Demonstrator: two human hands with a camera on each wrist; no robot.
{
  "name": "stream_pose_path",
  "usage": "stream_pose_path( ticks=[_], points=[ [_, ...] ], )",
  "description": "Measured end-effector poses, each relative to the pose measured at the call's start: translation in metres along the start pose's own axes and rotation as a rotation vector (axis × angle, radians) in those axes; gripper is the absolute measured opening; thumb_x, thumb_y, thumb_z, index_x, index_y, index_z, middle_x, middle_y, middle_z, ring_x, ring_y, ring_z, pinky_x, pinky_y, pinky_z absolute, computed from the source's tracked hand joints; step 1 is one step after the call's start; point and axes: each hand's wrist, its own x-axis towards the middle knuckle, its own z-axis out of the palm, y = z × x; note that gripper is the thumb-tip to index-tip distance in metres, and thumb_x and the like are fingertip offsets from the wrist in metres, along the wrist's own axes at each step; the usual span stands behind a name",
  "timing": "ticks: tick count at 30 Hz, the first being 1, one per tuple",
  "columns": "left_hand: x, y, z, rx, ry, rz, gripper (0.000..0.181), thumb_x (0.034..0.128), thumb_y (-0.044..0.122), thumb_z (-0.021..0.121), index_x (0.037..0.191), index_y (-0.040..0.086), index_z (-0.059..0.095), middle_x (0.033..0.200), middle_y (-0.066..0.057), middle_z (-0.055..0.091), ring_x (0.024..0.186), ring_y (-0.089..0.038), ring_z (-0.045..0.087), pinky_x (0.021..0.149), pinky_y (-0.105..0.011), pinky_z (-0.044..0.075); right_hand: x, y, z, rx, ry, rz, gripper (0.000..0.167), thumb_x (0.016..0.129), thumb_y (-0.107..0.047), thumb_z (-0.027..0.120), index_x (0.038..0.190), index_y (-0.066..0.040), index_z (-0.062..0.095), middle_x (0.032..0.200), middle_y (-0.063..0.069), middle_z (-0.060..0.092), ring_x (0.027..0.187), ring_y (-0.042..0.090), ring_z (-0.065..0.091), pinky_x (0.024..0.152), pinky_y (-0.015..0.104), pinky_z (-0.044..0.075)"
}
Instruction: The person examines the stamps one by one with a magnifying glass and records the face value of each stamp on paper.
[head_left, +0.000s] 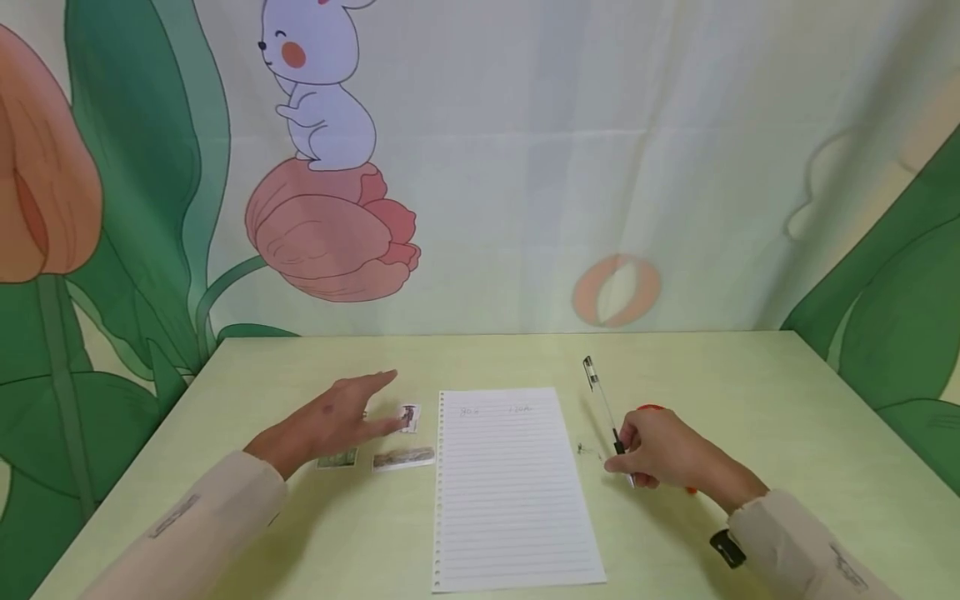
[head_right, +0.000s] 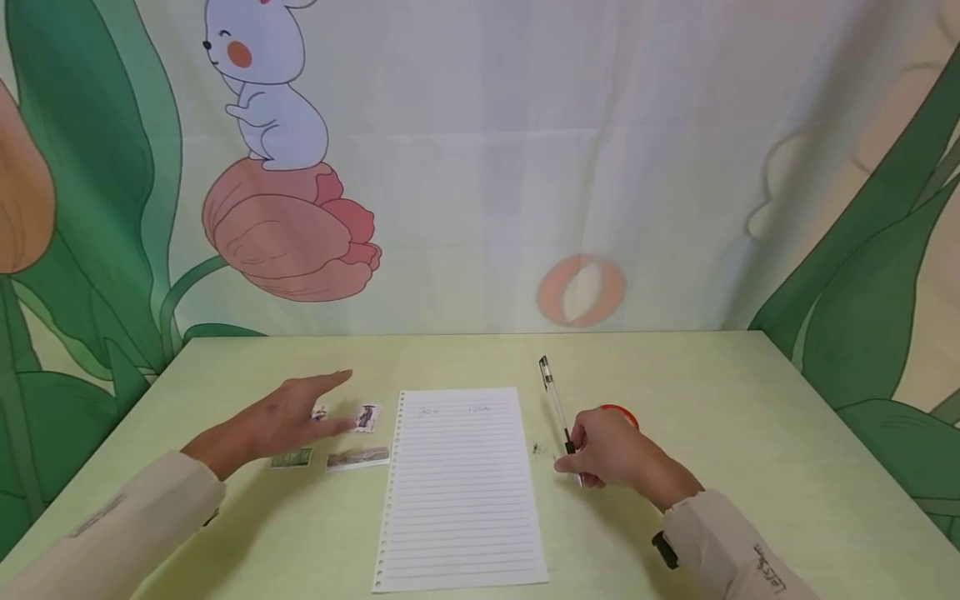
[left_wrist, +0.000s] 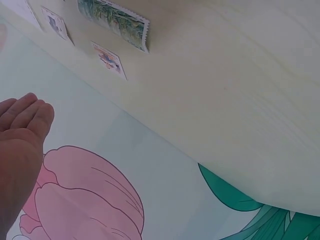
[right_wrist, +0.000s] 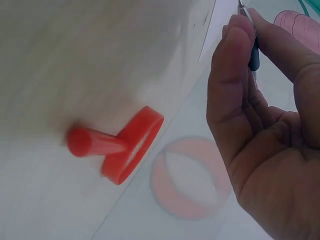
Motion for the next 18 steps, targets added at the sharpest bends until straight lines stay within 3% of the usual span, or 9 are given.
stream_pose_path(
  ticks=[10,18],
  points=[
    [-0.011,0.0,0.002,-0.01,0.003,-0.034,0.084,0.0907,0.036,0.075,0.156,0.006,0.031,0.159,-0.018,0.034,0.143,-0.04,0.034,0.112,-0.055,0.033,-0.007,0.01,0.01,-0.048,0.025,0.04,0.031,0.081,-0.016,0.084,0.081,-0.004,0.055,0.055,0.003,0.061,0.05,0.015,0.06,0.052,0.031,0.052],
    [-0.022,-0.01,0.003,0.007,0.024,0.01,0.081,0.0912,0.036,0.074,0.154,0.003,0.035,0.155,-0.019,0.039,0.141,-0.04,0.038,0.111,-0.055,0.035,-0.01,0.012,0.019,-0.097,0.023,0.104,0.03,0.08,-0.015,0.084,0.076,-0.005,0.056,0.055,0.003,0.061,0.048,0.014,0.059,0.049,0.029,0.05]
  ],
)
